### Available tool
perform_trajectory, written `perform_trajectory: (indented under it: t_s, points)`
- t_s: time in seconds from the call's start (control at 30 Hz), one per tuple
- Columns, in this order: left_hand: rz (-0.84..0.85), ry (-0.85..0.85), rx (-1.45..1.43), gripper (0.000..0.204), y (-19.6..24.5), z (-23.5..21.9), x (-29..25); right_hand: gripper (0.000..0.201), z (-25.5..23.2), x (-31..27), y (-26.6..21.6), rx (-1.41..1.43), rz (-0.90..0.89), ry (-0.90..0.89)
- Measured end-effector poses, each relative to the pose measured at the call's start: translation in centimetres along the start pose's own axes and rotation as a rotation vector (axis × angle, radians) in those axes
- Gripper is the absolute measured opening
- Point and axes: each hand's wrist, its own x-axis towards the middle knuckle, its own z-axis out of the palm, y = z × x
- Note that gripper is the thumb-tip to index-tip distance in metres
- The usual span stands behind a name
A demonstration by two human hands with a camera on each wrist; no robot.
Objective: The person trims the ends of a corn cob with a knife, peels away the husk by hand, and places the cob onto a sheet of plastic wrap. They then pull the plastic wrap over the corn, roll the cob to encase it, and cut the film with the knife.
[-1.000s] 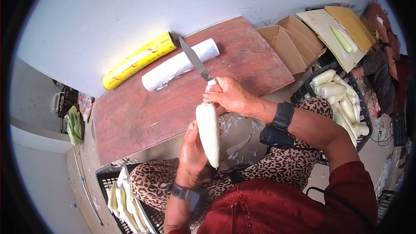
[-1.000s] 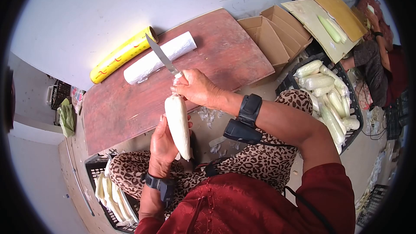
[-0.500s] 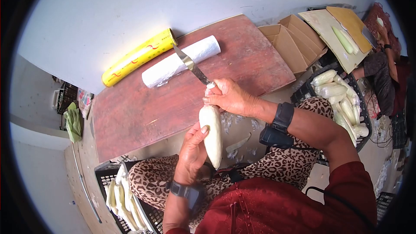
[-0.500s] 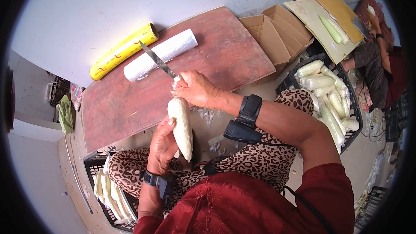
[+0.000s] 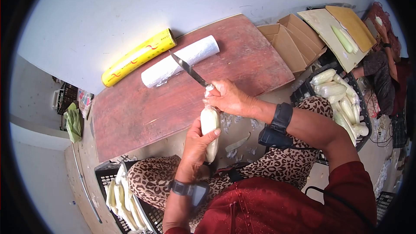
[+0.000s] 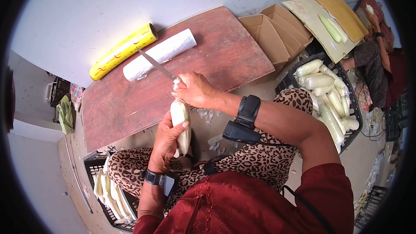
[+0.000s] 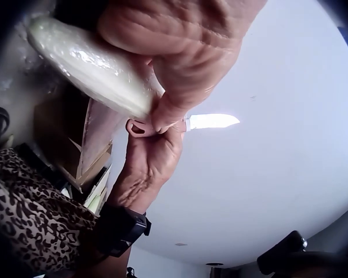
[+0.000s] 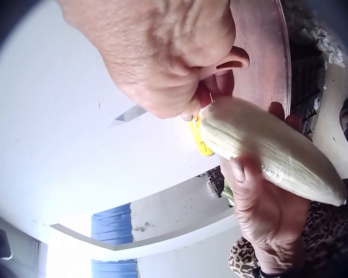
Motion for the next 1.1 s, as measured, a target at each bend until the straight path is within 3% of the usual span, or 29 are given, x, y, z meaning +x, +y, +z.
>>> perform_trajectory:
  t_s: [0.2, 0.4, 0.9, 1.1]
  points:
    - [0.016, 0.017, 0.091, 0.051, -0.3, 0.0, 0.1, 0.014, 0.7, 0.7, 1.7, -0.001, -0.027, 0.027]
    - [-0.048, -0.042, -0.007, 0.047, -0.3, -0.2, 0.1, 0.013, 1.0, 0.7, 1.9, 0.033, -0.017, 0.032]
    - [0.041, -0.096, -0.163, 0.045, -0.8, -0.4, 0.5, 0.010, 0.4, 0.1, 0.5, 0.001, -0.010, 0.025]
    - [0.081, -0.038, -0.198, 0.044, -1.4, -0.8, 0.9, 0.010, 0.2, 0.1, 0.1, -0.003, -0.006, 0.029]
